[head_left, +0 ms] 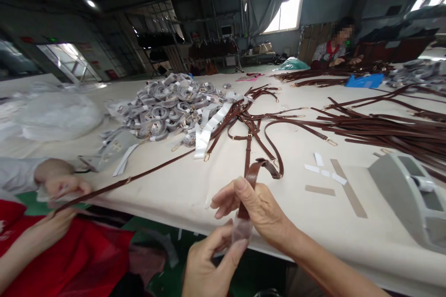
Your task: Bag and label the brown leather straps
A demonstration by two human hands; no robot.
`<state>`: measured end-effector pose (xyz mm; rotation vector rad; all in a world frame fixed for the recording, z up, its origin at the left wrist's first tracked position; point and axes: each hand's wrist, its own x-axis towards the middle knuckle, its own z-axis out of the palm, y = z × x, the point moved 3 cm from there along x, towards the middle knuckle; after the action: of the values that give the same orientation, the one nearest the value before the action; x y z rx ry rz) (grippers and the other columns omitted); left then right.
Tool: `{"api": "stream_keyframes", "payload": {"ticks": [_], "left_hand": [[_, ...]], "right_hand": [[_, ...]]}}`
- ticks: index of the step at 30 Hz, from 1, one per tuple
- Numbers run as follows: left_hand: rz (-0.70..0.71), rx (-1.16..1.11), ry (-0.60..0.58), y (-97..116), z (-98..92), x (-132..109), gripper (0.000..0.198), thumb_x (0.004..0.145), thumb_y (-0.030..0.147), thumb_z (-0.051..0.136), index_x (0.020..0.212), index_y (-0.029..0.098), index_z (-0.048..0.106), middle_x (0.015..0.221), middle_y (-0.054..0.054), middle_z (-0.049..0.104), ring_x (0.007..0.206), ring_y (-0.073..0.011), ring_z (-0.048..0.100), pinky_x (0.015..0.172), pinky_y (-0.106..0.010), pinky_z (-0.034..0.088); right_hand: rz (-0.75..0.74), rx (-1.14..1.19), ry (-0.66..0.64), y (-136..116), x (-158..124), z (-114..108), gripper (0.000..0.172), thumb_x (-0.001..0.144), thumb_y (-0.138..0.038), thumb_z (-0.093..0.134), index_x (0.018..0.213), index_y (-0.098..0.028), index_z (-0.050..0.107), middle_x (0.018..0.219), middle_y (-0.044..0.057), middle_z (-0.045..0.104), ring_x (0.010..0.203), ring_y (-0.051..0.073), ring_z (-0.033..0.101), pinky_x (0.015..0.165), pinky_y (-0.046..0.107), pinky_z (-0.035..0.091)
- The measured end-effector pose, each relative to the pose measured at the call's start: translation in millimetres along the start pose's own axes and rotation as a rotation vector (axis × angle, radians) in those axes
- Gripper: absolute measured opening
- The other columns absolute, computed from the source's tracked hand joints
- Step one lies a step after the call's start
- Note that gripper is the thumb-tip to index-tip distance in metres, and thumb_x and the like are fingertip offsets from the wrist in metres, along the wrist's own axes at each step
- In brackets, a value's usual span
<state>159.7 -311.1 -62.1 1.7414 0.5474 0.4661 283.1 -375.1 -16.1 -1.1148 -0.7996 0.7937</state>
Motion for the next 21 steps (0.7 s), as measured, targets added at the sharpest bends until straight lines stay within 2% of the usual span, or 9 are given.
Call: {"api": "stream_keyframes", "payload": {"ticks": [5,7,9,11,13,15,17,21], "left_hand": [[-0.024,0.024,-0.053,2.9,-13.4,-0.4,0.024,0.083,0.039,0.068,0.076,0.018,0.073,0.072,-0.002,0.072,0.068,-0.0142,0.065,0.066,-0.016,0.050],[-0.039,0.070,-0.068,9.6,-23.1,-4.0,0.026,0.083,0.040,0.068,0.072,0.017,0.071,0.067,-0.001,0.068,0.065,-0.0120,0.061,0.063,-0.015,0.047],[-0.061,0.099,-0.062,16.1,-32.6,-8.7,0.027,0.083,0.041,0.069,0.071,0.017,0.070,0.065,0.000,0.066,0.062,-0.0106,0.057,0.060,-0.014,0.044],[-0.090,0.109,-0.041,19.7,-39.5,-13.1,0.028,0.082,0.042,0.070,0.070,0.017,0.069,0.062,0.001,0.063,0.059,-0.0096,0.054,0.056,-0.014,0.042],[-0.127,0.102,-0.023,18.9,-42.4,-16.3,0.027,0.080,0.041,0.071,0.069,0.017,0.069,0.060,0.002,0.062,0.057,-0.0090,0.053,0.054,-0.014,0.041],[-0.173,0.076,-0.021,14.5,-41.7,-17.8,0.024,0.079,0.040,0.073,0.072,0.018,0.071,0.063,0.002,0.066,0.058,-0.0093,0.056,0.056,-0.013,0.043],[-0.209,0.031,-0.029,9.5,-38.5,-17.4,0.021,0.078,0.038,0.074,0.074,0.018,0.073,0.068,0.001,0.070,0.063,-0.0107,0.061,0.059,-0.014,0.045],[-0.203,-0.045,-0.037,7.4,-29.9,-12.8,0.017,0.077,0.035,0.074,0.079,0.019,0.075,0.074,-0.001,0.074,0.070,-0.0149,0.067,0.067,-0.017,0.051]], "right_hand": [[0.040,0.128,-0.075,11.4,-4.7,7.3,0.055,0.096,-0.063,0.048,0.102,-0.016,0.076,0.092,0.009,0.074,0.088,0.018,0.068,0.079,0.027,0.052],[0.081,0.345,-0.095,16.7,-4.6,9.9,0.047,0.096,-0.056,0.053,0.110,-0.017,0.073,0.098,0.009,0.074,0.090,0.018,0.068,0.083,0.029,0.052],[0.151,0.644,-0.063,23.2,-2.3,11.3,0.046,0.096,-0.054,0.053,0.111,-0.015,0.072,0.097,0.009,0.074,0.087,0.019,0.069,0.083,0.032,0.054],[0.215,0.890,0.007,29.2,1.2,12.0,0.045,0.097,-0.053,0.051,0.101,-0.014,0.073,0.090,0.008,0.075,0.080,0.019,0.070,0.082,0.035,0.055],[0.220,0.975,0.072,31.0,4.2,12.1,0.043,0.098,-0.050,0.051,0.091,-0.014,0.073,0.083,0.007,0.075,0.077,0.019,0.070,0.083,0.036,0.056],[0.159,0.888,0.081,26.4,5.3,11.6,0.039,0.099,-0.046,0.051,0.089,-0.014,0.072,0.084,0.009,0.076,0.078,0.019,0.071,0.084,0.036,0.056],[0.078,0.673,0.049,16.7,3.7,10.7,0.038,0.099,-0.044,0.051,0.094,-0.013,0.072,0.089,0.012,0.077,0.084,0.021,0.072,0.086,0.036,0.055],[-0.019,0.240,-0.092,-2.3,-2.3,10.0,0.040,0.102,-0.045,0.047,0.106,-0.013,0.072,0.100,0.013,0.077,0.100,0.024,0.070,0.095,0.040,0.051]]}}
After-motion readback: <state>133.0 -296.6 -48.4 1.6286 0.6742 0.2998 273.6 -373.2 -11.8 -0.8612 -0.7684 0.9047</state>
